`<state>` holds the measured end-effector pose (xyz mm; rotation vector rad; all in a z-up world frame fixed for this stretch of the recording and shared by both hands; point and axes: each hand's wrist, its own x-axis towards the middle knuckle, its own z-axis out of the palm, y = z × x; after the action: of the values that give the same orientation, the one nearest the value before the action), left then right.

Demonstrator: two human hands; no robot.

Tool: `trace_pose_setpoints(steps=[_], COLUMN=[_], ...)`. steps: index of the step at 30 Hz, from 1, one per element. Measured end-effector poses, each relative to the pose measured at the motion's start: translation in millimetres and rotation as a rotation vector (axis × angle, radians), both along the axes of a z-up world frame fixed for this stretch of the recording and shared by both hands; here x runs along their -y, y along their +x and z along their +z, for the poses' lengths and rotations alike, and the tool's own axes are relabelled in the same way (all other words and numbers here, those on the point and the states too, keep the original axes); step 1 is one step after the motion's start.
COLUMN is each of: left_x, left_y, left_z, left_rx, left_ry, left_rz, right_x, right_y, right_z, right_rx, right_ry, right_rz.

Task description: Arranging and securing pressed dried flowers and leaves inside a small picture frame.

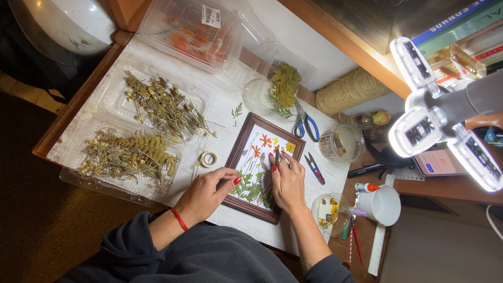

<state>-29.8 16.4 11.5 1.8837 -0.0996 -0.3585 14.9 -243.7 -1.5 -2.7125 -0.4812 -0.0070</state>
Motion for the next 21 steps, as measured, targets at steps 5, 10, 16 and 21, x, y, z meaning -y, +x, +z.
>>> trace_pose_setpoints(steps=[5,10,16,21], left_x=[0.0,-0.5,1.1,2.0], left_y=[1.0,-0.1,0.9,1.1], left_z=[1.2,-0.5,-0.1,1.5], left_rx=[-0.043,-0.005,0.017,0.032], left_ry=[0.007,-0.013,0.003,0.008], left_rz=[-0.003,0.007,-0.027,-0.027], right_x=[16.7,48.1,66.7,79.1], right_y=[0.8,7.5,18.7,18.7], right_z=[-15.5,-31.3,-27.3,-36.4], right_rx=[0.014,-0.073,-0.165,-0.258], right_ry=[0.078,0.268,0.979,1.398], right_rz=[-0.024,-0.241,-0.558,-0.744])
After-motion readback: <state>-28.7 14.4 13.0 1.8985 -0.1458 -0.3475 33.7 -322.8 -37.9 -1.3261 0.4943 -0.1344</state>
